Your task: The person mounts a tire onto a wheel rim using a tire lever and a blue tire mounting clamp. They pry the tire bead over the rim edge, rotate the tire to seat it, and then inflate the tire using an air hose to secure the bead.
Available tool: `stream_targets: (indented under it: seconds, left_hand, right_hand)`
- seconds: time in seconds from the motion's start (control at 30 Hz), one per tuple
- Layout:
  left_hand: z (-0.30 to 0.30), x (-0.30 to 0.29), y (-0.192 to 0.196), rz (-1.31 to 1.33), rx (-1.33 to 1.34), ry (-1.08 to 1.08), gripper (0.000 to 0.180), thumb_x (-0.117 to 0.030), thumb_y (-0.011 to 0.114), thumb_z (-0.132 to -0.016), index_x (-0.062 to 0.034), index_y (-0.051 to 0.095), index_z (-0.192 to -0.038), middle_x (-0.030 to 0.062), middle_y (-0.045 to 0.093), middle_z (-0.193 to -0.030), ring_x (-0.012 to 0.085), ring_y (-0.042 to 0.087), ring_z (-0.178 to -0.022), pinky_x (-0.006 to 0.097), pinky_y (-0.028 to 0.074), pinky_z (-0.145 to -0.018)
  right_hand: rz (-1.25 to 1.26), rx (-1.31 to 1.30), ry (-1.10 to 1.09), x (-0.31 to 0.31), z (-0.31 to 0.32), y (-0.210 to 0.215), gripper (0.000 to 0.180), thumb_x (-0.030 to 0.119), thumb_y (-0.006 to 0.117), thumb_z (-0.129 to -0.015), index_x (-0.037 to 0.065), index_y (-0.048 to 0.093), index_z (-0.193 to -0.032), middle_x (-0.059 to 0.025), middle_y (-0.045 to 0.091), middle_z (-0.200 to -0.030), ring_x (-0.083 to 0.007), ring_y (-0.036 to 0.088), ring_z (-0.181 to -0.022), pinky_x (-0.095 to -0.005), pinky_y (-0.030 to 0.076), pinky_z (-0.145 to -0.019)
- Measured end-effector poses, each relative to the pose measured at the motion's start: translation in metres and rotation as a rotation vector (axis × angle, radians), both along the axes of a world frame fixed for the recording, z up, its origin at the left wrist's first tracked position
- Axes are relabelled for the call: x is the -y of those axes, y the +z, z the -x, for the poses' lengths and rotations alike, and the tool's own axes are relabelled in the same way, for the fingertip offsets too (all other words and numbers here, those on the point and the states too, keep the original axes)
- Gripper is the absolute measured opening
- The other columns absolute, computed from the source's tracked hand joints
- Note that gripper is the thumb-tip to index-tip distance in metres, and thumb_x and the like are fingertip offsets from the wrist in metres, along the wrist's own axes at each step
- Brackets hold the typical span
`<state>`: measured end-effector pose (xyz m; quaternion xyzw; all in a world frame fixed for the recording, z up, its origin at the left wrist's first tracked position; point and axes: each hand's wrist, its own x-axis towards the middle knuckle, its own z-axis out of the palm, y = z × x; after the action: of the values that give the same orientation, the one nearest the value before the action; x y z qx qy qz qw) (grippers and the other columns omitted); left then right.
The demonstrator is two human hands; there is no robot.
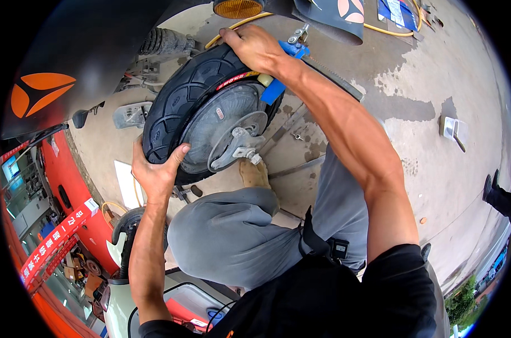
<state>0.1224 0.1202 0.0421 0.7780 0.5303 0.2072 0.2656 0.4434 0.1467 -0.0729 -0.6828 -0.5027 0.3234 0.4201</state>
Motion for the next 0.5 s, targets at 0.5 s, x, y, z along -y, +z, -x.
stream_targets:
  seconds: [0.5]
  left_hand:
    - [0.029,0.006,-0.019,0.0,0.08,0.025,0.08,-0.026,0.1,-0.074,0.0097,0.06,-0.133,0.0174,0.071,-0.118,0.0253,0.067,-0.108,0.037,0.052,-0.1]
  right_hand:
    - [-0.033,0.069,0.042,-0.001,0.012,0.014,0.064,0.05,0.046,-0.103,-0.005,0.075,-0.088,-0.0324,0.071,-0.091,-0.0509,0.068,-0.09,-0.0546,0.053,-0.088]
